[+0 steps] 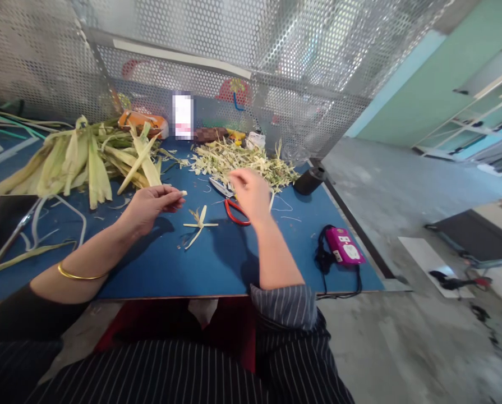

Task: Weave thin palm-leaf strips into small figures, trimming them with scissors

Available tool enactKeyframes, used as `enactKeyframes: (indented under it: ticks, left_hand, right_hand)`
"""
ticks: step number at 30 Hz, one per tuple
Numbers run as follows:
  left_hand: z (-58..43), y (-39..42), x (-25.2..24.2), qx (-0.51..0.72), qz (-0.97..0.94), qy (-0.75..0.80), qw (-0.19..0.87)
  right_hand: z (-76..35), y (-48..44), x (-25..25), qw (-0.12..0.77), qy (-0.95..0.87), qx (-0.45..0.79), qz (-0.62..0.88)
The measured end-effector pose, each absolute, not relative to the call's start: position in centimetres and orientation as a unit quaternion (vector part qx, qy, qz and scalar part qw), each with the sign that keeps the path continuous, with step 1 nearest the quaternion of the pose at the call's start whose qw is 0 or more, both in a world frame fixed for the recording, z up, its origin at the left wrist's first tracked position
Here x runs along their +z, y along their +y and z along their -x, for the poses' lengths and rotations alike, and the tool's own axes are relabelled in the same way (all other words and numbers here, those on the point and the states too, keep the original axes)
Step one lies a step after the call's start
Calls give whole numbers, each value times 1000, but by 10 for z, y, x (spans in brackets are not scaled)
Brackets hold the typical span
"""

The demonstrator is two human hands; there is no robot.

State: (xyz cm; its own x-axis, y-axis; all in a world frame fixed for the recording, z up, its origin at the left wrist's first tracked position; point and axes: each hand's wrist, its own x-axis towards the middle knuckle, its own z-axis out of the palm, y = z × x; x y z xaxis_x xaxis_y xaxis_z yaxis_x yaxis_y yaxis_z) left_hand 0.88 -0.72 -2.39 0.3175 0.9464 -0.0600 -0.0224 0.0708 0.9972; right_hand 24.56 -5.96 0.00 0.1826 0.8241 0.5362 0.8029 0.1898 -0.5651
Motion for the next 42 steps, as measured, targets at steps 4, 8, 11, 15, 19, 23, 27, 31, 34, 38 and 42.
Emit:
enactKeyframes:
  ticks: [4,8,11,15,19,23,27,31,34,38,42]
  left_hand:
    - [-8,-5,-23,411,-512,431,619]
    - [-7,-4,-25,412,-508,423,627]
    - [-6,-3,-28,411,-503,419,634]
    - [-6,-2,-27,417,-481,419,647]
    - [-7,-4,-25,421,-464,423,655]
    - [-7,-5,-25,424,-456,417,662]
    - [-6,-6,-27,420,-462,405,667]
    - [-8,-9,-26,424,-493,385,655]
    - [-9,-13,-24,430,-530,367,632]
    - [-9,-15,-23,442,-578,340,596]
    - [-10,-14,-26,456,-589,340,575]
  right_hand:
    - [-344,-77,-13,211,-407,-71,886]
    - [-384,-81,-39,108,-343,31,933]
    - [-379,-77,-46,135,-349,32,927]
    - [-359,-87,-30,197,-367,0,909]
    - [-325,-115,0,438,-472,46,764]
    - [-294,-139,18,322,-610,261,675]
    - [-283,-140,11,101,-650,213,723]
    - [-259,-121,4,254,-627,-67,733]
    - [-222,-98,2,421,-636,-22,646]
    - [-178,-67,-4,455,-645,216,574]
    - [-163,-53,-14,465,-633,230,575]
